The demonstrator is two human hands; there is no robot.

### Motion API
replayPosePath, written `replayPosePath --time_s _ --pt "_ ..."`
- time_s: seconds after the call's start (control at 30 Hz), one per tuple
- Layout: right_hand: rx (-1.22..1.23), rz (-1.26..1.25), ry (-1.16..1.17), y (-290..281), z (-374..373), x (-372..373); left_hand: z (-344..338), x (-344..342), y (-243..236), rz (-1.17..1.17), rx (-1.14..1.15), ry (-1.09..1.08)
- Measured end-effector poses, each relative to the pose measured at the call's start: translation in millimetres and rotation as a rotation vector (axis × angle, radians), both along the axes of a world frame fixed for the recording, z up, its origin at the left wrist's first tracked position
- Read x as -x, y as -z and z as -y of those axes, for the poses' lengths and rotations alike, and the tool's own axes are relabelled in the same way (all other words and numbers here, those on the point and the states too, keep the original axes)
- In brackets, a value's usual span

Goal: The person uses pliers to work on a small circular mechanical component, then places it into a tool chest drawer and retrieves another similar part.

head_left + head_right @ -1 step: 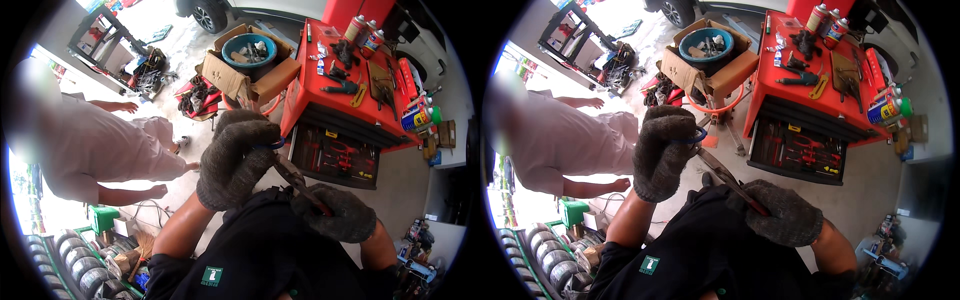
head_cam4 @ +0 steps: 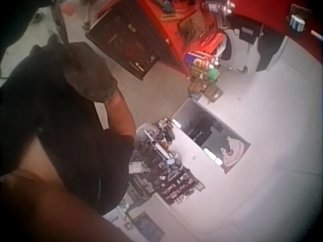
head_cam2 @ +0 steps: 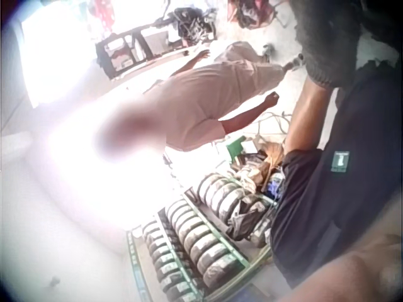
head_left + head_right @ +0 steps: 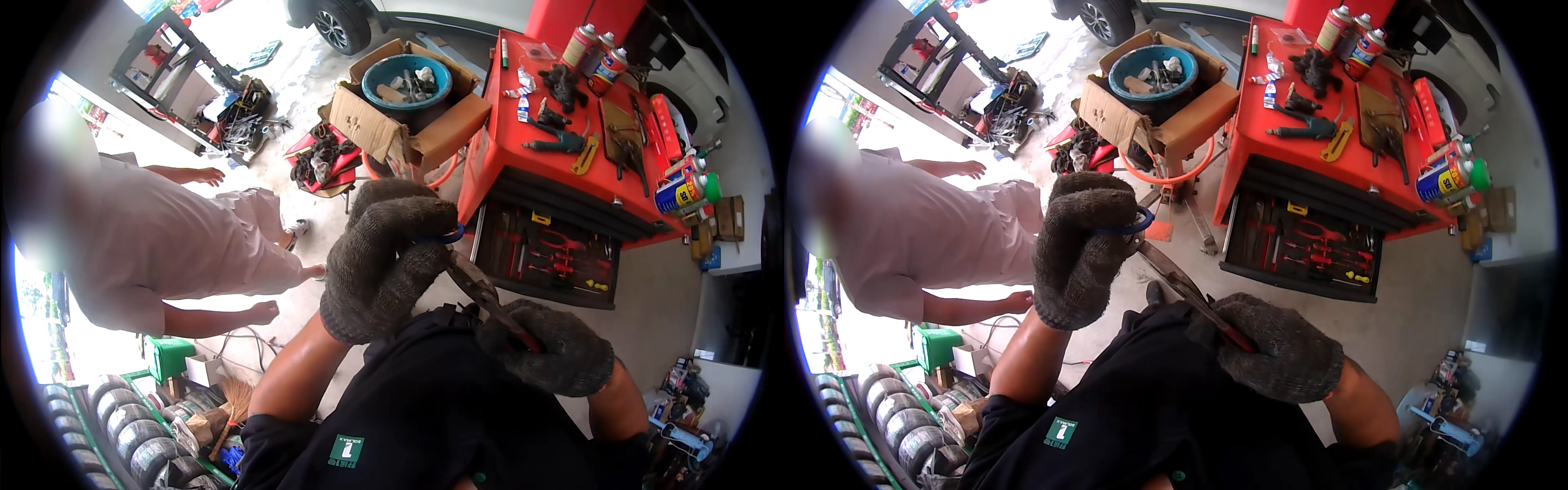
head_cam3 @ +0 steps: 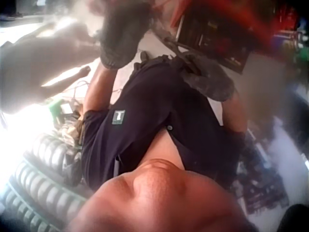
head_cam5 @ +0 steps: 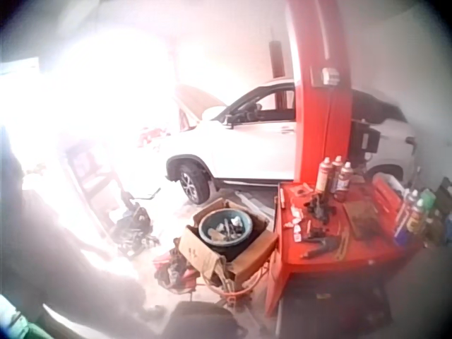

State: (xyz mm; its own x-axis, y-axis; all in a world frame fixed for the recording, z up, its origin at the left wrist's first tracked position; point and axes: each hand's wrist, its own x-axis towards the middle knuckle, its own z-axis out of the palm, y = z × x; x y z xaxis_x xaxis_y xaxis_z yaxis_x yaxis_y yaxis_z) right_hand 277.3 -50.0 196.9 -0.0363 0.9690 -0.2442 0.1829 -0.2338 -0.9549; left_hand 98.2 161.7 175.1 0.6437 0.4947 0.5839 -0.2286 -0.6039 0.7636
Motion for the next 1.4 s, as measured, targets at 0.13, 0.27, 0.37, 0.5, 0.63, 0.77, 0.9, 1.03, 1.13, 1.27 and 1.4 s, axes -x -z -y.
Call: replayPosePath --time_s 0.13,0.27,0.37,0.5,0.63,0.77,0.9,1.03,1.13,1.27,1.4 --pt "-0.048 0.138 0.010 0 -2 2 -4 -1 -6 -0.004 -0.077 0.062" --pt "-0.121 0.292 0.038 16 -2 1 -4 -3 -7 -0.069 -0.047 0.132" --pt "-0.097 0.351 0.093 26 -1 7 -6 -5 2 -0.120 -0.068 0.156" --pt "-0.075 0.330 0.122 52 4 8 -5 -12 26 -0.155 -0.037 0.144" --pt "0.014 0.240 0.153 64 4 6 -2 -13 34 -0.212 0.083 0.142" --pt "0.008 0.190 0.137 59 2 3 -1 -18 28 -0.182 0.242 0.158" --pt "-0.106 -0.035 0.140 73 0 6 8 -20 40 -0.032 0.660 0.141" --pt "-0.116 -0.074 0.134 56 -6 6 5 -21 34 0.140 0.646 0.169" --pt "-0.050 -0.123 0.130 50 -2 -3 0 -16 22 0.125 0.561 0.200" --pt "-0.031 -0.021 0.093 36 -2 -7 -13 -17 11 0.067 0.177 0.225" --pt "-0.039 0.077 0.067 30 -2 -7 -17 -17 7 0.052 0.116 0.237"
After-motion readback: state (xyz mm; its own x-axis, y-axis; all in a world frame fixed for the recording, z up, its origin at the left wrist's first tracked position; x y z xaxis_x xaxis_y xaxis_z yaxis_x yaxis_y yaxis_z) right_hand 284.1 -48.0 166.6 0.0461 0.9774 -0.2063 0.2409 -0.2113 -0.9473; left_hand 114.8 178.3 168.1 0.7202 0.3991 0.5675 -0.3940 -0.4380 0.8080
